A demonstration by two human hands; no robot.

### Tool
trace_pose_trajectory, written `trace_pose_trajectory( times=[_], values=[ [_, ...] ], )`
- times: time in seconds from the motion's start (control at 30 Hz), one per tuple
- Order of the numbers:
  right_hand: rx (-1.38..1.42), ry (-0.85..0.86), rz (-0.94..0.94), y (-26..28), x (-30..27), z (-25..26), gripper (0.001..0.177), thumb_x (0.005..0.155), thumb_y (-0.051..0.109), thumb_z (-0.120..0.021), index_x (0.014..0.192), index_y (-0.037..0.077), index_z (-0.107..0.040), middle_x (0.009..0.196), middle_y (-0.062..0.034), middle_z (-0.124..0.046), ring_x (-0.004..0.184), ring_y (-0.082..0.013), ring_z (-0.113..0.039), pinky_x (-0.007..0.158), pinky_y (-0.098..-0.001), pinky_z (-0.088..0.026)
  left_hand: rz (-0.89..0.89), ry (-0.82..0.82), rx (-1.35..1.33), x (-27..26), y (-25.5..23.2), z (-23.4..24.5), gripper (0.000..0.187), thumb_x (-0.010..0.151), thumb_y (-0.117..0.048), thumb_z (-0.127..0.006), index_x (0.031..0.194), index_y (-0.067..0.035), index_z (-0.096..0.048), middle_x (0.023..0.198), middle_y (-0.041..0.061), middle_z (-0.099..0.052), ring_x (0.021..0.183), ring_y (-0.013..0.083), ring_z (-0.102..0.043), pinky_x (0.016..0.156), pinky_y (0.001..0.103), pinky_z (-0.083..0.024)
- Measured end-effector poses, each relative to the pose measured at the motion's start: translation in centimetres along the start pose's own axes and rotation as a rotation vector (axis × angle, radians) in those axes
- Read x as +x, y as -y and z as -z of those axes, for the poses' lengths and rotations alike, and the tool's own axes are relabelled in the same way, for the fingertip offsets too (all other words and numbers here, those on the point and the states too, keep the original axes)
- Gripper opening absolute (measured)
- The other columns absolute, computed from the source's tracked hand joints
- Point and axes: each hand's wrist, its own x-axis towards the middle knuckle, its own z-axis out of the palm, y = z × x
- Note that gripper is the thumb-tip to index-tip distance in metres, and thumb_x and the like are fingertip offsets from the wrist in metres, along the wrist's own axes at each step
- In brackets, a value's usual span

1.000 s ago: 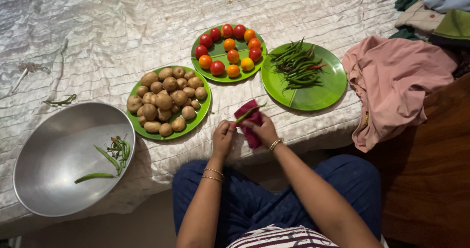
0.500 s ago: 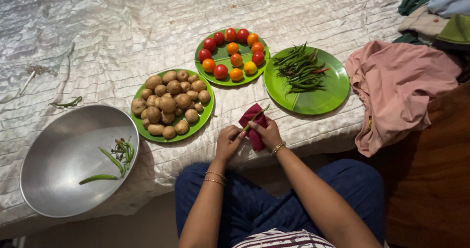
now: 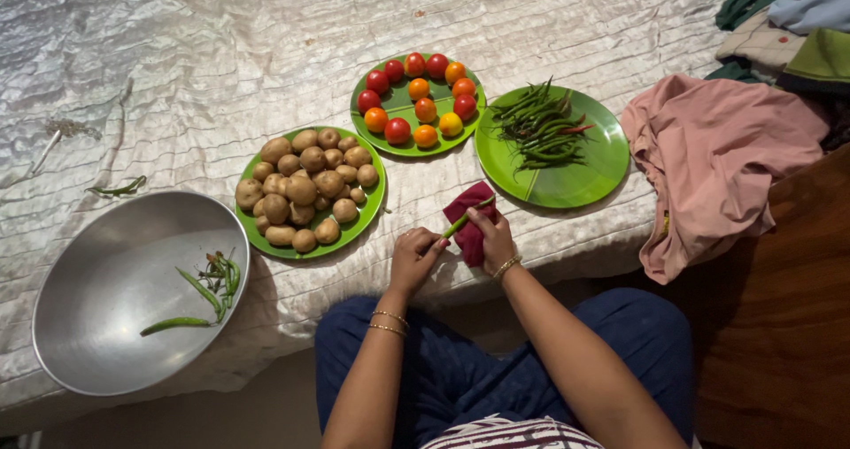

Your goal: The person wipes green chilies one by one with a red cloth, removes stems, and places them on a green plate. The person also discards stems into a metal bowl. Tomatoes and potatoes are visible on separate plates but not handled.

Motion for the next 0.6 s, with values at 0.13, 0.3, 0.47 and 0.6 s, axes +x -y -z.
trace_pose_trajectory(
  times=[0.13,0.3,0.47,0.6],
  values=[
    [0.089,-0.041,-0.033,0.3,0.2,0.2,0.028,0.09,0.021,-0.074,0.11,0.004,-0.066,0.088,-0.0049,-0.069,0.069,-0.0154,-0.066,0.061,-0.0306,-0.055,-0.001,-0.009,0.006,-0.6,1.5,-0.6,0.023,0.091,-0.028,-0.071,0.083,-0.007,-0.074,0.078,0.008,-0.066,0.08,0.0274,-0.063,0.078,0.04,-0.046],
    [0.057,-0.084,0.041,0.2,0.7,0.6,0.025,0.094,0.02,-0.076,0.111,0.005,-0.068,0.087,-0.0032,-0.066,0.066,-0.012,-0.061,0.058,-0.0282,-0.05,0.197,-0.078,-0.473,-2.1,8.3,-3.1,0.025,0.096,-0.02,-0.064,0.08,-0.001,-0.067,0.083,0.009,-0.058,0.08,0.0213,-0.056,0.072,0.037,-0.045],
    [-0.442,-0.133,0.433,2.3,1.5,0.8,0.036,0.094,0.031,-0.075,0.112,0.002,-0.066,0.091,-0.0052,-0.07,0.078,-0.0205,-0.065,0.068,-0.0374,-0.053,0.386,-0.429,-1.13,-2.9,10.7,-2.6,0.028,0.099,-0.027,-0.05,0.087,-0.004,-0.063,0.083,0.006,-0.063,0.078,0.0164,-0.059,0.073,0.03,-0.049],
    [-1.376,0.11,0.415,2.2,-0.1,-0.9,0.036,0.088,0.044,-0.075,0.09,0.009,-0.07,0.088,-0.0135,-0.071,0.085,-0.0337,-0.068,0.077,-0.0455,-0.053,0.327,-0.336,-0.832,-2.4,6.8,-3.1,0.029,0.106,-0.028,-0.053,0.092,-0.004,-0.063,0.084,0.004,-0.06,0.08,0.0143,-0.054,0.074,0.027,-0.045]
  ],
)
